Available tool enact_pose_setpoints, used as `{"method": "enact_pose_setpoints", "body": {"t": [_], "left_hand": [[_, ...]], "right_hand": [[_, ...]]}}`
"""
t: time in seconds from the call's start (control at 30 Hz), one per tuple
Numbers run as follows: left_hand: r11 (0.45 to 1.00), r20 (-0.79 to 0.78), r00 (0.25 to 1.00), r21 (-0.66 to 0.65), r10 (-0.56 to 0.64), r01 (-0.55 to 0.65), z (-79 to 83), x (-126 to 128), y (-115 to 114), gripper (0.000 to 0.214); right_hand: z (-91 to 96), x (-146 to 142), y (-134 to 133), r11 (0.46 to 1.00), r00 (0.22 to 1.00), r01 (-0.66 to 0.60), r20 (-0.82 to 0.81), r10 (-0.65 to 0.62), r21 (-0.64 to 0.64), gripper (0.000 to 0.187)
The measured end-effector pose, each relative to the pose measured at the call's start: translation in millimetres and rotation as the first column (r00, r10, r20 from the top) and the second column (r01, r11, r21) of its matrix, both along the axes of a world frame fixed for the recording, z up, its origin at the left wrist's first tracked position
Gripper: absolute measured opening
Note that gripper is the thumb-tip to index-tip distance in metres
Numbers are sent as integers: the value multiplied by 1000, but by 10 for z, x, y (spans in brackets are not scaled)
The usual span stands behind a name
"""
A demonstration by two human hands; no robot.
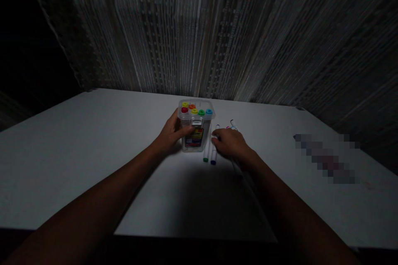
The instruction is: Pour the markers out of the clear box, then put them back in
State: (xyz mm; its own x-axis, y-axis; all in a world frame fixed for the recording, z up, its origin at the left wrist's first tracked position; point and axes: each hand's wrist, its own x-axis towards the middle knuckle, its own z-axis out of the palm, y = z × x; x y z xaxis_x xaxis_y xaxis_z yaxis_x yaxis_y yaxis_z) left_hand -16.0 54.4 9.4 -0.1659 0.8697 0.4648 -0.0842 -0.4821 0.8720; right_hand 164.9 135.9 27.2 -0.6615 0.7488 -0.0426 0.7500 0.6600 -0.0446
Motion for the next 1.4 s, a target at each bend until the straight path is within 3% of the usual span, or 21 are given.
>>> {"method": "enact_pose_setpoints", "body": {"t": [1.4], "left_hand": [[1000,-21,1000,6,-9,9,7,-11,-10,51]], "right_hand": [[9,-20,-16,1000,1000,-6,-25,6,-13,34]]}}
